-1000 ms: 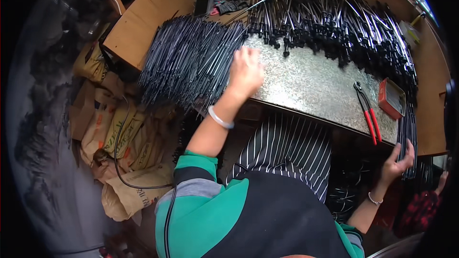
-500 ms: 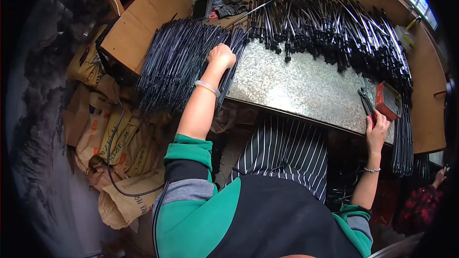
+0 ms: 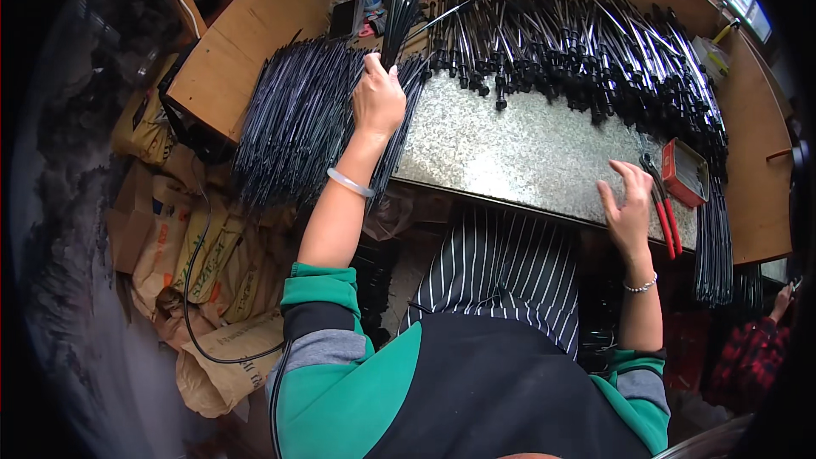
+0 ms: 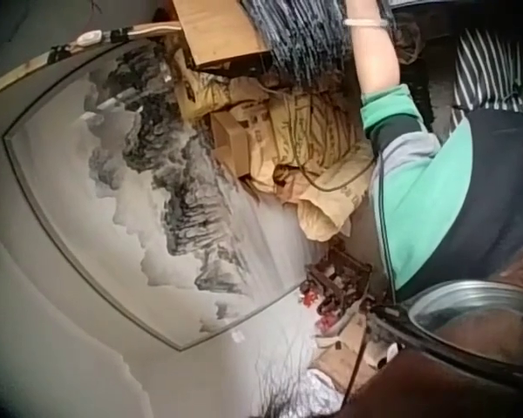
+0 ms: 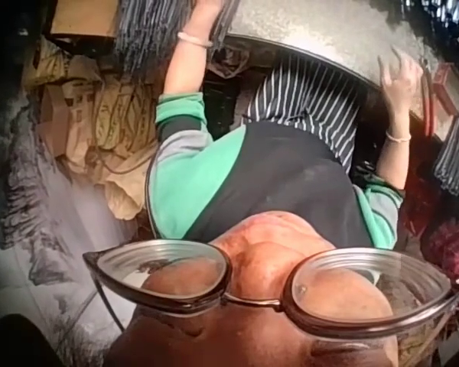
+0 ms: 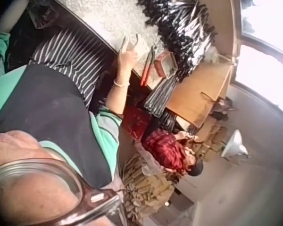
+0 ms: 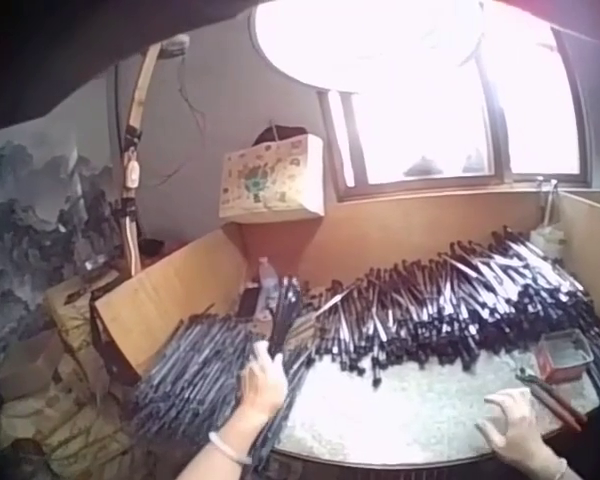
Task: Assembling and securing bundles of wire rods into cylindrical connector housings using pliers.
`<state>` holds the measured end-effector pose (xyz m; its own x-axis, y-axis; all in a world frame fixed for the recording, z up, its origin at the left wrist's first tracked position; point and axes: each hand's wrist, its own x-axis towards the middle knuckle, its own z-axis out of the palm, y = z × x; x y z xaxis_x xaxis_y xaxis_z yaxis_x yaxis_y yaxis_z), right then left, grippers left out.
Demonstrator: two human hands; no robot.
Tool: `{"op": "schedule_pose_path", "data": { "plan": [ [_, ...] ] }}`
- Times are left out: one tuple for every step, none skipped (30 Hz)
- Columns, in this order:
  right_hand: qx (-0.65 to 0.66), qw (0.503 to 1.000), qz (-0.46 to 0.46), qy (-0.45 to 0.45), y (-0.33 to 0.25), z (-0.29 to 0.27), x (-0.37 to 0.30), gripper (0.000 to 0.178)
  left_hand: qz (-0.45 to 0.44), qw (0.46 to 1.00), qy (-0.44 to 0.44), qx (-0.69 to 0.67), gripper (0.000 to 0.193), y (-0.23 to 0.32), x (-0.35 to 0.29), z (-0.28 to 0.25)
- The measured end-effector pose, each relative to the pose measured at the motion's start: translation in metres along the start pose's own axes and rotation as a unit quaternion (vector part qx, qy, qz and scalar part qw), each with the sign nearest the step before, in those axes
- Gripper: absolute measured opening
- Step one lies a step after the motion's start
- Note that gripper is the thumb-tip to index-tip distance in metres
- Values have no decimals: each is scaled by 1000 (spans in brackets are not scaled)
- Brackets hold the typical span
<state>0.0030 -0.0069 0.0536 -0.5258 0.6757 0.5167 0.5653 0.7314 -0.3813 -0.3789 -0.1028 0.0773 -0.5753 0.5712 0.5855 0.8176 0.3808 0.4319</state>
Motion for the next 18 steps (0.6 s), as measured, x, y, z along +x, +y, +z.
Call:
{"op": "schedule_pose_path", "data": {
  "plan": [
    [45, 999, -7, -25, -10, 4, 8, 39, 46, 998, 29, -11, 28, 11, -2, -2],
    [90, 995, -12, -50, -19, 9, 18, 44, 88, 995, 34, -30, 29, 28, -5, -6],
    [148, 988, -23, -47, -30, 12, 29, 50, 130, 990, 39, -48, 29, 48, -10, -12],
    [204, 978, -32, -44, -40, 13, 42, 56, 157, 985, 40, -67, 29, 70, -15, -14],
    [314, 948, -24, -51, -49, 13, 57, 61, 175, 978, 20, -113, 28, 95, -22, -16],
    [426, 902, -20, -61, -57, 17, 74, 66, 190, 970, 3, -152, 28, 115, -31, -17],
    [536, 842, -25, -53, -60, 20, 90, 62, 215, 952, -9, -219, 29, 136, -39, -12],
    [636, 769, -31, -44, -64, 21, 101, 59, 239, 928, -19, -284, 31, 156, -47, -7],
    [654, 756, -25, -25, -75, 7, 108, 48, 260, 920, 1, -292, 33, 175, -55, -1],
    [674, 738, -20, -9, -84, -11, 116, 39, 280, 913, 22, -296, 35, 188, -63, 6],
    [700, 710, -65, -31, -79, -25, 120, 30, 258, 915, 27, -308, 37, 200, -71, 9],
    [724, 679, -109, -53, -72, -35, 122, 26, 235, 917, 30, -320, 38, 207, -79, 15],
    [703, 704, -102, -14, -76, -43, 119, 25, 220, 899, 23, -378, 37, 210, -87, 22],
    [680, 727, -94, 25, -79, -47, 113, 27, 200, 893, 14, -403, 35, 213, -98, 28],
    [670, 737, -89, 25, -77, -46, 107, 26, 181, 886, 6, -427, 33, 213, -110, 36],
    [658, 748, -81, 26, -73, -44, 100, 26, 126, 867, -60, -478, 29, 209, -125, 50],
    [617, 784, -47, 49, -72, -34, 93, 27, 121, 869, -60, -476, 29, 202, -139, 63],
    [569, 819, -11, 75, -67, -25, 84, 29, 82, 872, -103, -472, 29, 199, -152, 76]
  ]
}}
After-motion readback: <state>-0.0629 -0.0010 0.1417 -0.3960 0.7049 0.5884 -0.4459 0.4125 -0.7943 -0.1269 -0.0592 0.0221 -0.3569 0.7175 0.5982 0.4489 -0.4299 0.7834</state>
